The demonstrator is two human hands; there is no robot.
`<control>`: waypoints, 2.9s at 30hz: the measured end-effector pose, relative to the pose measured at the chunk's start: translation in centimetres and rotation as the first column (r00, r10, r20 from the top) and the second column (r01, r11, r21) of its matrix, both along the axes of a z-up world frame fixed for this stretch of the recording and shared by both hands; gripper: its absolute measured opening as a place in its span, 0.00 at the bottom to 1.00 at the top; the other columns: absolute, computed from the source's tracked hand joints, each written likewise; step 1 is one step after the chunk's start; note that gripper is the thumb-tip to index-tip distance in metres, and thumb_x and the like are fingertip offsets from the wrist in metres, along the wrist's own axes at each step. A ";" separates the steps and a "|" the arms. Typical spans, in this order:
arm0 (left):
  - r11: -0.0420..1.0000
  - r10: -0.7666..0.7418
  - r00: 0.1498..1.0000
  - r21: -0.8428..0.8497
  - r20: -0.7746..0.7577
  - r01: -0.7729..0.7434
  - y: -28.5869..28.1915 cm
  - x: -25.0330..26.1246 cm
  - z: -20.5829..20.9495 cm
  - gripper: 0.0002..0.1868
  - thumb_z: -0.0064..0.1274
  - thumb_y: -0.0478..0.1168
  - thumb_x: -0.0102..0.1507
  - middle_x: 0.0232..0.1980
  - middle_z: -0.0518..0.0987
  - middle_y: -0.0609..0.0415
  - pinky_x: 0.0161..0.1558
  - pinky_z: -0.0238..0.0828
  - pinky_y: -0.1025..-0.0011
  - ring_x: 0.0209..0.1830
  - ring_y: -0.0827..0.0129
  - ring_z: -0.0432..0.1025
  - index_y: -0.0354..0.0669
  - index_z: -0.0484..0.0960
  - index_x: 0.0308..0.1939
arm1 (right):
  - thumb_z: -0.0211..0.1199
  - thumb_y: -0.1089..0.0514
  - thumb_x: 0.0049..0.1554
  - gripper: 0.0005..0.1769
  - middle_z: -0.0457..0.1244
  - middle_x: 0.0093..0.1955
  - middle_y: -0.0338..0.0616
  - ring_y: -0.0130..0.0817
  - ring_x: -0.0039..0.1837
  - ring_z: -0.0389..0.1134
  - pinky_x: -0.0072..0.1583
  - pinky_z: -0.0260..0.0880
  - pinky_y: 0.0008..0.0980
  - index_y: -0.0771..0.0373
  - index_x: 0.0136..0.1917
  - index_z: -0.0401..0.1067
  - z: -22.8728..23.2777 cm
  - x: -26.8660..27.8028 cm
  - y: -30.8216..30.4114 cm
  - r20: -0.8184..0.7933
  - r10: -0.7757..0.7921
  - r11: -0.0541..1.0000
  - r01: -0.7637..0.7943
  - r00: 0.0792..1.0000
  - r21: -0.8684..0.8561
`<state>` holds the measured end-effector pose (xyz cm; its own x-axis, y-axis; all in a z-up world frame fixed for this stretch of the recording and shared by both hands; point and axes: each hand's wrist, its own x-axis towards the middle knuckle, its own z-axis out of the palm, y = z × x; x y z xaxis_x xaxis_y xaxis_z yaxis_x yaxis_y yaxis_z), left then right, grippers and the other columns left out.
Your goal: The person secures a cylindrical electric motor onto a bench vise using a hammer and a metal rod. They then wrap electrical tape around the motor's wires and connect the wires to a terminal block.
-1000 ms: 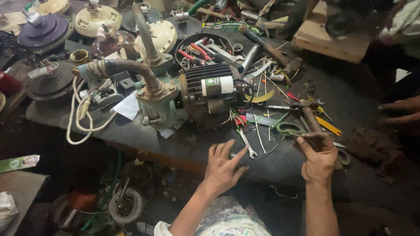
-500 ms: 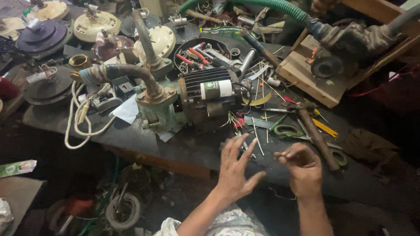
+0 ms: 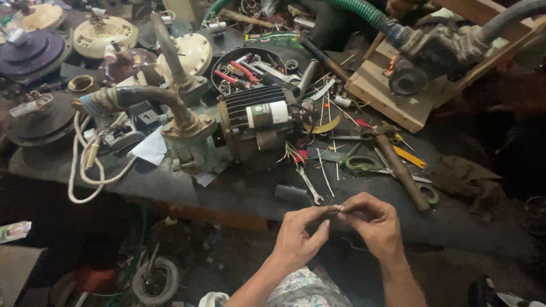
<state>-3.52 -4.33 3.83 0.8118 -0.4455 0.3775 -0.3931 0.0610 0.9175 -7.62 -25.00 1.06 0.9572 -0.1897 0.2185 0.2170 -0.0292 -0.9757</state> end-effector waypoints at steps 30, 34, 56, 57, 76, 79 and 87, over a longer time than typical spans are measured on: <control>0.971 -0.050 0.850 0.225 0.525 -0.082 2.0 0.6 -1.9 0.07 0.62 0.34 0.55 0.32 0.75 0.56 0.34 0.63 0.62 0.31 0.59 0.68 0.43 0.79 0.35 | 0.65 0.69 0.56 0.10 0.70 0.47 0.44 0.29 0.46 0.70 0.48 0.71 0.29 0.63 0.52 0.74 -1.6 -2.3 3.1 -0.254 0.121 0.837 0.039 0.960 0.546; 0.993 -0.038 0.897 0.117 0.439 -0.016 2.3 0.8 -1.9 0.07 0.60 0.31 0.55 0.33 0.78 0.54 0.33 0.64 0.62 0.31 0.57 0.69 0.41 0.80 0.37 | 0.67 0.67 0.52 0.14 0.71 0.50 0.42 0.29 0.51 0.72 0.52 0.75 0.28 0.62 0.53 0.76 1.9 -2.6 2.8 0.003 -0.159 0.945 0.153 0.987 -0.290; 0.950 -0.119 0.799 0.302 0.589 -0.081 3.0 1.1 -1.5 0.11 0.61 0.34 0.53 0.32 0.76 0.56 0.36 0.66 0.63 0.32 0.60 0.69 0.42 0.82 0.40 | 0.68 0.65 0.57 0.04 0.66 0.42 0.41 0.27 0.46 0.66 0.50 0.65 0.29 0.68 0.46 0.76 -0.6 -2.3 2.3 -0.176 0.116 0.991 -0.103 0.978 0.081; 0.947 -0.121 0.796 0.309 0.594 -0.086 3.0 1.2 -1.5 0.12 0.60 0.33 0.52 0.33 0.76 0.57 0.36 0.66 0.63 0.32 0.60 0.69 0.42 0.82 0.40 | 0.67 0.65 0.57 0.05 0.67 0.41 0.41 0.28 0.46 0.67 0.50 0.66 0.30 0.70 0.46 0.76 -1.0 -2.2 2.3 -0.177 0.159 0.978 -0.130 0.971 0.163; 0.979 -0.138 0.903 0.196 0.407 0.061 3.0 1.2 -1.6 0.08 0.60 0.32 0.55 0.33 0.80 0.54 0.34 0.64 0.63 0.31 0.57 0.69 0.43 0.82 0.38 | 0.74 0.63 0.43 0.13 0.69 0.42 0.35 0.36 0.44 0.70 0.44 0.71 0.34 0.58 0.43 0.78 5.5 -1.5 3.7 0.544 0.160 0.449 0.430 0.824 -0.783; 0.972 -0.119 0.868 0.234 0.482 0.004 3.1 1.1 -1.6 0.10 0.63 0.33 0.54 0.31 0.76 0.55 0.34 0.63 0.62 0.30 0.58 0.68 0.43 0.81 0.37 | 0.73 0.63 0.43 0.11 0.69 0.41 0.36 0.36 0.45 0.71 0.46 0.71 0.34 0.59 0.41 0.77 4.7 -1.6 3.6 0.473 0.116 0.520 0.352 0.874 -0.778; 0.933 -0.173 0.781 0.354 0.600 -0.065 3.2 1.0 -2.2 0.10 0.62 0.35 0.55 0.31 0.73 0.60 0.36 0.65 0.63 0.33 0.62 0.69 0.47 0.78 0.37 | 0.66 0.58 0.54 0.09 0.65 0.37 0.42 0.29 0.41 0.65 0.44 0.65 0.30 0.67 0.41 0.74 -0.4 -2.4 1.3 -0.280 0.170 0.963 -0.219 0.945 -0.156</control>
